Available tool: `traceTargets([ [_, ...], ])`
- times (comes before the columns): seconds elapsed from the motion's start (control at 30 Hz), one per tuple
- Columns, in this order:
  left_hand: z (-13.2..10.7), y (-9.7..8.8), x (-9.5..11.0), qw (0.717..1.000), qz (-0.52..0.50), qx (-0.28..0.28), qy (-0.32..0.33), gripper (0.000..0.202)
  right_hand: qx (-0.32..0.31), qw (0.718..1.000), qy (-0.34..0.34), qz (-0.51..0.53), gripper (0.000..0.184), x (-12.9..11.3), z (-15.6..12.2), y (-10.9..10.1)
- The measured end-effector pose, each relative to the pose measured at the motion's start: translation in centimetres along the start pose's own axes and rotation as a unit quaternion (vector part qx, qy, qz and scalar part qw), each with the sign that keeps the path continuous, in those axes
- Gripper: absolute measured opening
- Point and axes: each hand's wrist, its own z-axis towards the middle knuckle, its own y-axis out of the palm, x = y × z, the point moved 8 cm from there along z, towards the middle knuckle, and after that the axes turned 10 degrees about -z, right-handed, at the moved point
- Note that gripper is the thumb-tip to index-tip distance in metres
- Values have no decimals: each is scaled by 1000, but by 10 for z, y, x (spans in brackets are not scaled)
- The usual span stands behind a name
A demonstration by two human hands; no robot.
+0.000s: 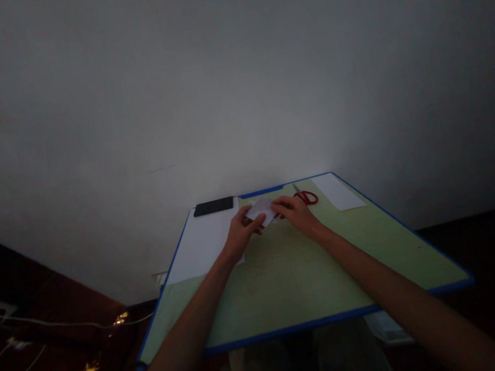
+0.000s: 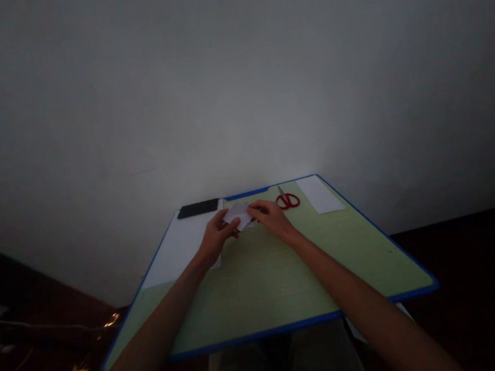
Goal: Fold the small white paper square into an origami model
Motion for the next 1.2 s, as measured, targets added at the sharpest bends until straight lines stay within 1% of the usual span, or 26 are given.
traceTargets([
  [0.17, 4, -2, -1, 999, 35, -3, 28, 44, 12, 1000, -5, 0, 27, 1, -1, 0],
  [0.3, 6, -9, -2, 997, 63, 11, 41, 36, 13, 999, -29, 16, 39, -5, -3, 0],
  [0.33, 6, -10, 0, 996, 70, 17, 51, 34, 10, 999, -37, 10, 37, -7, -4, 0],
  [0.47, 6, -13, 7, 991, 92, 32, 90, 25, -4, 998, -62, -28, 22, -10, -4, 2],
  [0.7, 6, -16, 12, 981, 143, 46, 125, 17, -28, 995, -75, -50, 17, -7, -6, 9],
  [0.77, 5, -18, 15, 974, 167, 61, 142, 16, -29, 994, -83, -66, 16, -9, -8, 10],
  [0.87, 2, -26, 20, 960, 203, 106, 163, 16, -18, 987, -115, -112, 15, -17, -11, 9],
  [0.9, 2, -28, 20, 958, 205, 120, 159, 22, -15, 984, -129, -125, 14, -20, -12, 8],
  [0.97, 3, -31, 15, 969, 178, 122, 124, 45, -6, 977, -155, -143, 13, -26, -14, 7],
  [1.03, 6, -28, 4, 987, 110, 95, 66, 66, 12, 972, -175, -159, 12, -29, -15, 4],
  [1.07, 7, -26, -1, 993, 70, 81, 39, 70, 23, 968, -182, -169, 12, -30, -16, 2],
  [1.13, 7, -22, -8, 998, -3, 64, 3, 68, 41, 962, -193, -190, 13, -30, -16, 0],
  [1.2, 8, -22, -12, 996, -60, 64, -16, 53, 53, 953, -210, -213, 13, -30, -17, -1],
])
